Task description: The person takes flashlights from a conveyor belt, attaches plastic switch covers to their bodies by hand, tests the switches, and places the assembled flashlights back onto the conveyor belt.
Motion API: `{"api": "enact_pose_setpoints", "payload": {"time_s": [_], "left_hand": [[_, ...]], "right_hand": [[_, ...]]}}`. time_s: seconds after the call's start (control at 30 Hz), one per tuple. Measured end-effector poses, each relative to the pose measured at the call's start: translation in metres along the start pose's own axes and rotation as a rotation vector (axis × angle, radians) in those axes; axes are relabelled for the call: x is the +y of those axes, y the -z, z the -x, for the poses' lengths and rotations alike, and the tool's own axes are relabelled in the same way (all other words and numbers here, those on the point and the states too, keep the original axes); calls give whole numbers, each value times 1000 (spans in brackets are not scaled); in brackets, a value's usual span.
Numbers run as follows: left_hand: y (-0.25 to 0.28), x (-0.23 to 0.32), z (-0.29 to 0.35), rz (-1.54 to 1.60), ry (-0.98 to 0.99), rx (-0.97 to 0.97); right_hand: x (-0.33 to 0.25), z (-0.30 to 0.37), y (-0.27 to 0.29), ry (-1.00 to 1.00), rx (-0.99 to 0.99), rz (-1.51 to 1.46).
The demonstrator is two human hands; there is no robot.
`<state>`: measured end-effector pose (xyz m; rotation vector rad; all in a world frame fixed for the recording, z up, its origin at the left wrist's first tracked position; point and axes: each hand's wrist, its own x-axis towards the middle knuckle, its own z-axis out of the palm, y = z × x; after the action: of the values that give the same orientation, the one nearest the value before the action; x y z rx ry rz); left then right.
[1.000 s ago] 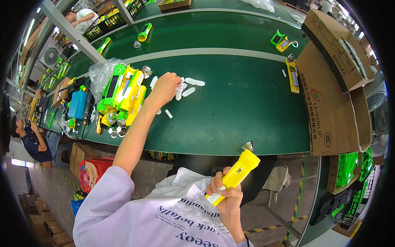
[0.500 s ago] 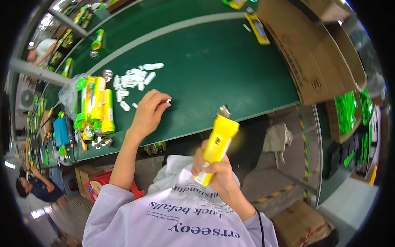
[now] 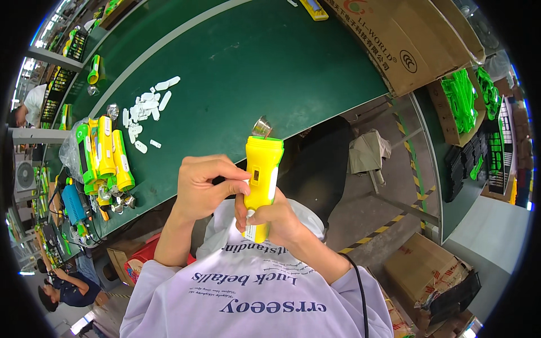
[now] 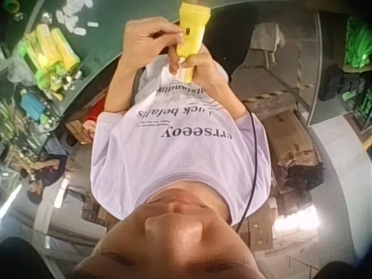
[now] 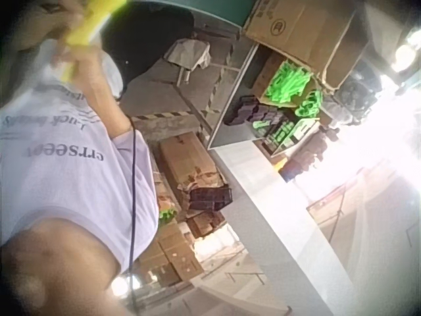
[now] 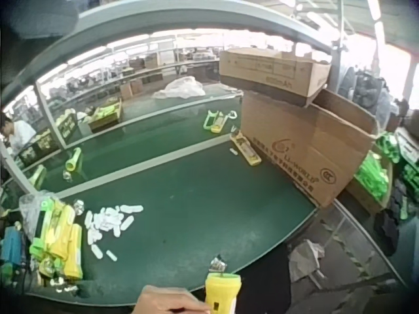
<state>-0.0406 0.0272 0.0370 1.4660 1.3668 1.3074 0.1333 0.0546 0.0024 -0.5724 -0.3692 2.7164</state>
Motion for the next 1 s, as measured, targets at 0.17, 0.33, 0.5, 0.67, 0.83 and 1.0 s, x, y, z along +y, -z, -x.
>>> {"api": "enact_pose_setpoints", "payload": {"time_s": [0.17,0.33,0.5,0.67,0.83,1.0], "left_hand": [[-7,6,1,-46,58,33],[-5,-7,0,115,-5,-27],[-11,-10,3,65,40,11],[-13,-11,5,80,52,21],[-15,-9,8,82,51,49],[-11,-1,4,-21,21,37]], "right_hand": [[-3,1,2,31,-3,13],[-1,2,1,31,-7,44],[-2,2,-1,27,25,68],[-1,2,-1,22,35,77],[1,2,1,15,35,77],[1,3,-3,41,63,132]]}}
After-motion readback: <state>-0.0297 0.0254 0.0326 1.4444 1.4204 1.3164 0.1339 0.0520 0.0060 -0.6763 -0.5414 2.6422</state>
